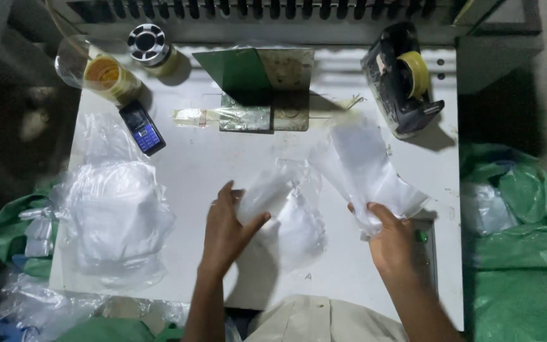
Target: Folding and organizing plastic bags on a workstation in a packaging factory
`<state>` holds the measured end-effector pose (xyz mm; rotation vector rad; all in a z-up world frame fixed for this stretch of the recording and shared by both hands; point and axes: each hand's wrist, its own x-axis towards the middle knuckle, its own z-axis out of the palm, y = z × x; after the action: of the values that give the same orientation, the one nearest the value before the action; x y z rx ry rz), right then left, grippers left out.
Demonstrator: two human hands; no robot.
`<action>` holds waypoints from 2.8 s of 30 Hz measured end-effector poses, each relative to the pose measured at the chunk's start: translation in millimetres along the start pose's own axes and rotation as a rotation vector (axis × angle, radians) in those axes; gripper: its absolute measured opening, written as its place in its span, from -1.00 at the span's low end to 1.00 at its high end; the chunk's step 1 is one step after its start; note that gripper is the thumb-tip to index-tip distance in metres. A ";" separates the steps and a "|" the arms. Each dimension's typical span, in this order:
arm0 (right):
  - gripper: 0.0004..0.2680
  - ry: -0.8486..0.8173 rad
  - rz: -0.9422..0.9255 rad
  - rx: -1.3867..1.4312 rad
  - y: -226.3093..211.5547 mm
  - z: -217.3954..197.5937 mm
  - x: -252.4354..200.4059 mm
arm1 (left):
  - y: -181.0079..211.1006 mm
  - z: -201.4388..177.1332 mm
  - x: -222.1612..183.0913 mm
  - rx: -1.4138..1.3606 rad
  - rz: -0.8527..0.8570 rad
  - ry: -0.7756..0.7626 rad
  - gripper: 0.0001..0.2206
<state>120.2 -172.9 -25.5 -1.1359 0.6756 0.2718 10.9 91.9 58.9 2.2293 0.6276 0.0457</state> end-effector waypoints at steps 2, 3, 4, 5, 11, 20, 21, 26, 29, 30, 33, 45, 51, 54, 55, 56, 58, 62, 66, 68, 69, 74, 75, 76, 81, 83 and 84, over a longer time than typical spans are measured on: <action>-0.69 0.002 0.008 0.039 -19.4 14.4 -24.8 | -5.0 38.8 -7.2 0.310 0.093 0.147 -0.16; -0.61 -0.006 0.037 0.048 -29.4 18.9 -38.8 | -7.7 59.4 -16.0 0.611 0.149 0.303 -0.18; -0.61 0.004 0.032 0.054 -34.8 18.0 -44.9 | 3.0 76.2 -13.7 0.609 0.160 0.297 -0.18; -0.63 0.003 0.070 0.022 -38.9 17.1 -52.0 | 12.1 92.7 -18.3 0.536 0.426 0.253 -0.30; -0.66 -0.060 0.258 -0.164 -69.5 -8.1 -80.0 | 62.7 138.1 3.0 0.584 0.977 0.224 -0.52; -0.22 -0.410 -0.044 -0.040 -78.5 -71.3 -33.1 | 119.3 84.0 7.5 -0.539 0.090 -0.562 -0.75; -0.15 -0.469 0.047 -0.033 -73.6 -64.1 -28.4 | 125.8 76.1 7.2 -0.675 -0.024 -0.644 -0.76; -0.62 -0.521 0.098 -0.101 -75.3 -21.3 -57.0 | 77.4 92.8 -7.0 -0.359 -0.001 -0.603 -0.61; -0.51 -0.614 0.027 -0.230 -75.5 -22.0 -67.4 | 52.1 80.6 -37.7 -0.202 0.122 -0.512 -0.64; -0.42 -0.662 0.021 -0.283 -77.5 -23.8 -71.1 | 44.3 75.6 -48.7 -0.155 0.229 -0.538 -0.71; -0.23 -0.626 0.343 -0.531 -49.7 -63.5 -63.0 | 24.1 57.7 -73.2 0.013 0.569 -0.613 -0.65; -0.74 -1.016 0.062 -1.343 -30.8 -48.5 -78.8 | 26.2 76.9 -110.0 0.139 0.108 -0.149 -0.47; -0.63 -0.249 -0.018 -0.492 -19.9 -12.2 -116.1 | 56.6 43.0 -103.1 -0.470 -0.285 -0.181 -0.15; -0.64 -0.564 -0.119 -0.767 -8.4 -13.9 -114.8 | 38.9 83.3 -97.0 -0.976 -0.233 -0.188 -0.81; -0.64 -0.581 -0.122 -0.765 -13.8 -10.0 -113.5 | 35.1 83.4 -96.9 -0.973 -0.230 -0.171 -0.81; -0.51 -0.625 -0.038 -0.811 -19.9 -5.4 -111.9 | 31.8 83.2 -96.1 -0.956 -0.144 -0.138 -0.80; -0.38 -0.656 0.019 -0.856 -25.1 1.7 -107.7 | 35.9 79.4 -86.2 -0.945 -0.034 -0.113 -0.74; -0.69 -0.462 0.139 -0.531 -9.4 8.9 -117.6 | 47.2 67.6 -90.3 -0.840 -0.036 -0.027 -0.43; -0.65 -0.301 0.034 -0.441 -20.7 51.5 -142.1 | 46.2 59.6 -94.2 -0.612 -0.031 0.248 -0.37; -0.68 -0.302 -0.095 -0.474 -3.5 35.2 -125.2 | 44.7 61.0 -102.1 -0.630 -0.008 0.216 -0.26; -0.71 -0.301 -0.230 -0.481 7.0 29.4 -114.7 | 41.3 60.9 -101.2 -0.631 0.037 0.178 -0.14; -0.71 -0.680 0.239 -0.741 1.2 10.1 -117.8 | 37.7 69.7 -92.1 -1.188 -0.295 -0.234 -0.67; -0.53 -0.727 0.205 -0.768 -4.1 21.6 -116.3 | 32.9 68.0 -83.5 -1.245 -0.214 -0.261 -0.66; -0.53 -0.733 0.192 -0.766 -1.7 18.4 -113.3 | 33.1 65.7 -82.2 -1.244 -0.200 -0.257 -0.66; -0.72 -0.525 0.212 -0.931 4.3 11.6 -101.6 | 27.4 58.9 -76.1 -0.624 0.088 -0.089 -0.27; -0.72 -0.541 0.219 -0.972 0.0 16.7 -106.1 | 22.1 49.6 -73.3 -0.929 -0.015 -0.101 -0.29; -0.73 -0.557 0.216 -1.006 -1.9 20.9 -107.5 | 19.3 44.1 -69.4 -1.227 -0.114 -0.113 -0.30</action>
<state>45.6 -140.7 47.9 -1.8229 0.1209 1.1550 -31.6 19.0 54.5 1.0020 0.4588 0.1885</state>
